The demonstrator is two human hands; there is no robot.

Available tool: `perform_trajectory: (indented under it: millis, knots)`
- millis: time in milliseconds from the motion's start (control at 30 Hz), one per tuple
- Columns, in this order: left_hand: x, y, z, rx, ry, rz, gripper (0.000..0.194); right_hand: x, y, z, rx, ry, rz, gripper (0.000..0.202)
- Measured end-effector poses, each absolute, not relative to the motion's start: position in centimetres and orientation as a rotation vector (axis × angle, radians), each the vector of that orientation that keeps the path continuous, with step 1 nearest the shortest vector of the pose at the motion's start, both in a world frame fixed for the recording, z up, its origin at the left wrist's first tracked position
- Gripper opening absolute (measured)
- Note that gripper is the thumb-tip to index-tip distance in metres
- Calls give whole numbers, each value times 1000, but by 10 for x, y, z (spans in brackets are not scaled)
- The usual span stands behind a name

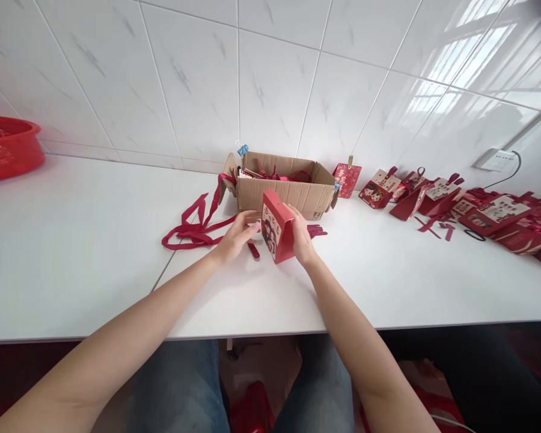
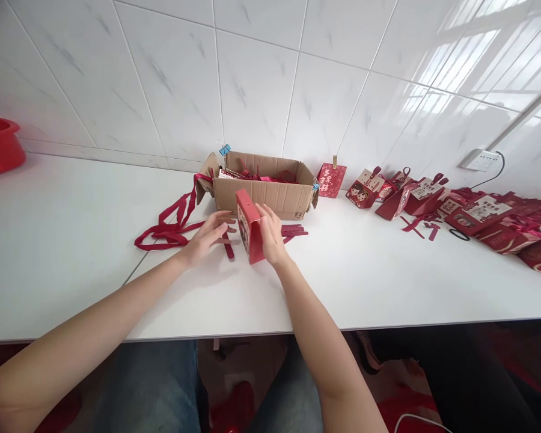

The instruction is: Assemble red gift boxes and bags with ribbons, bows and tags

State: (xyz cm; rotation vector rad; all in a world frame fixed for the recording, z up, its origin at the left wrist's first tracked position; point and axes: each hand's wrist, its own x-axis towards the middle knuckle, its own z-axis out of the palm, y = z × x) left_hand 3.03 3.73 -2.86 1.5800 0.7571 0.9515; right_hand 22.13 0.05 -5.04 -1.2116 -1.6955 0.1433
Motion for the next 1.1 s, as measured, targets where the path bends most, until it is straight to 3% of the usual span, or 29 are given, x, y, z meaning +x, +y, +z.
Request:
perform_trajectory:
  millis: [100, 233, 367, 433, 600, 700, 800, 967, 1100]
  knots:
    - [30, 28, -18, 1317, 546, 867, 57, 210, -13, -43, -1254, -1857, 129, 59]
    - [24, 29, -8, 1202, 497, 853, 57, 203, -24, -36, -1263, -2063, 27, 66]
    - [22, 28, -3, 1161, 580, 875, 40, 200, -28, -32, -1255, -2095, -80, 71]
    - [22, 26, -3, 1162, 612, 879, 42, 200, -30, -29, -1254, -2077, -95, 74]
    - [21, 20, -5, 1323, 545, 861, 39, 199, -35, -23, -1324, -2017, -146, 115]
    - [21, 20, -4, 1375, 504, 875, 40, 202, -34, -22, -1295, -1986, -181, 128]
    - [19, 21, -2, 1417, 484, 929, 38, 207, -32, -21, -1173, -1951, -162, 131]
    - [11, 20, 3, 1754, 545, 1266, 15, 214, -29, -20, -1019, -1894, -161, 126]
    - [7, 13, 11, 1918, 553, 1393, 24, 215, -26, -24, -1016, -1865, -157, 134]
